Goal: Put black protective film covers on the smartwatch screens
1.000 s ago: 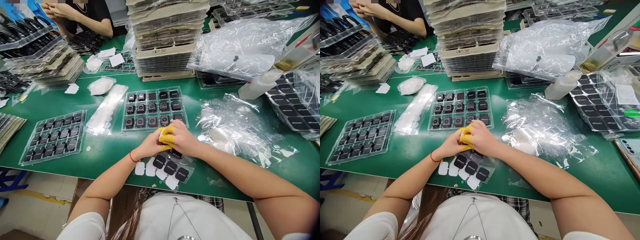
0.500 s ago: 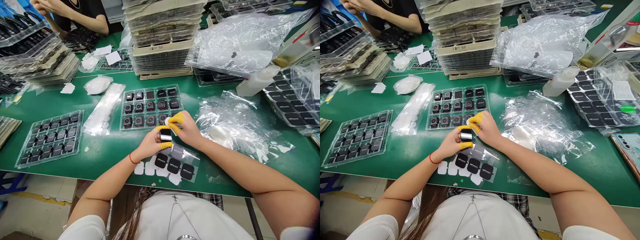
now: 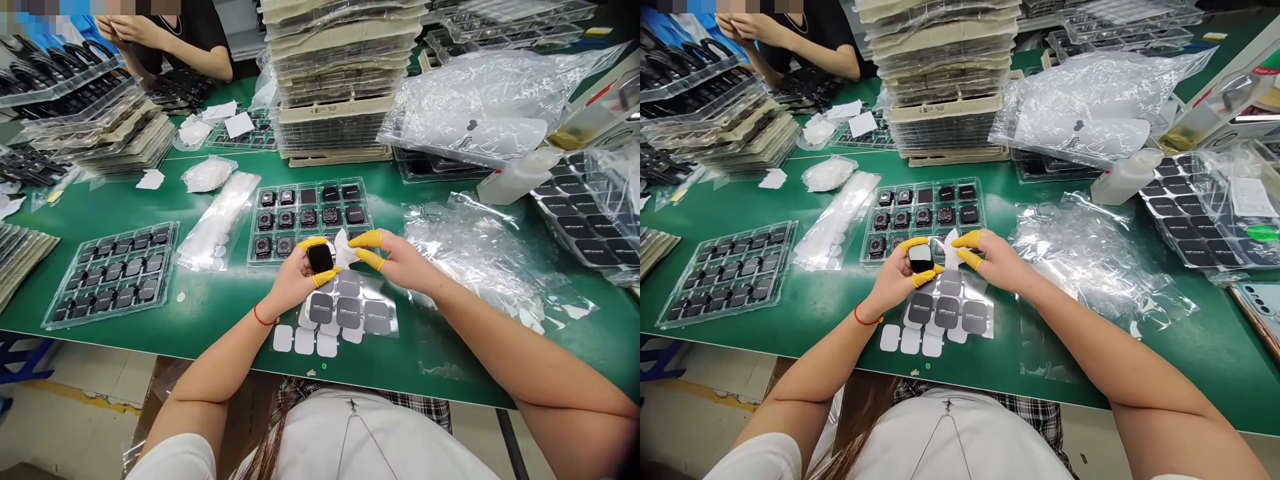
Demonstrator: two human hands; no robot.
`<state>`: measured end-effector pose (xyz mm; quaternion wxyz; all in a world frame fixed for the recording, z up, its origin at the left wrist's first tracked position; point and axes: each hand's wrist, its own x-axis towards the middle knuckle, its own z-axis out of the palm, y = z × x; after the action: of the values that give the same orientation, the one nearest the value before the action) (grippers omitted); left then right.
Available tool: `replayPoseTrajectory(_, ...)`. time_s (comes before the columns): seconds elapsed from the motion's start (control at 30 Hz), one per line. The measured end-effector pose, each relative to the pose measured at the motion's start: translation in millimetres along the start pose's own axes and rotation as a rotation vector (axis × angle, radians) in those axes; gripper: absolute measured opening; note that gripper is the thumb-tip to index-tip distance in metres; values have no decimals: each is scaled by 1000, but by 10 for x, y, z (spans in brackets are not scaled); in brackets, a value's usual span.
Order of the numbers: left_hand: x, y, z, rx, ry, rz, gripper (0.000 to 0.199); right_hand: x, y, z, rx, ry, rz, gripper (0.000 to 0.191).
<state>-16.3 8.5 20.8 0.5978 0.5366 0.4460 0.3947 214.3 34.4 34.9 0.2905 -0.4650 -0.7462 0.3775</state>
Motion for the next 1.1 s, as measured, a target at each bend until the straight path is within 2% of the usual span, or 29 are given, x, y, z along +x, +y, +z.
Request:
replayPoseTrajectory(0.1,7,-25,10,51,-19,-18,62,-60,-43,121,-84,77,-311,28)
replayPoseTrajectory(0.2,5,-47,3,42,-57,1,58,-134,-69,272,-199,38,-666,36)
replayPoseTrajectory(0.23,2,-49,-2,39,-76,3,58,-148,-61,308,-250,-2,-746,39)
replayPoseTrajectory(0.3,-4,-44,-11,39,-116,13,57,-144,-14,336,-331,-71,-812,43)
replayPoseTrajectory(0.4,-4,-15,-17,27,-156,10,59,-85,78,285,-407,-63,-722,47)
replayPoseTrajectory(0.5,0,17,-17,16,-133,-23,62,-56,93,235,-445,-6,-593,61)
replayPoseTrajectory(0.57,-1,23,-20,29,-123,-17,61,-74,59,248,-446,-47,-648,68)
replayPoseTrajectory(0.63,-5,13,-27,57,-133,-5,58,-93,32,273,-447,-152,-741,66)
replayPoseTrajectory(0.7,-6,-4,-29,83,-137,-3,58,-87,38,267,-461,-199,-710,63)
replayPoseTrajectory(0.8,-2,-11,-22,58,-110,-2,61,-40,90,182,-439,-62,-453,65)
replayPoseTrajectory(0.9,-2,8,-18,0,-63,37,60,-20,93,104,-311,87,-224,59)
replayPoseTrajectory(0.97,-5,19,-27,-23,-33,83,60,-32,49,93,-208,67,-110,49)
replayPoseTrajectory(1.1,-21,22,-54,1,3,142,61,-60,-46,78,27,-145,108,35)
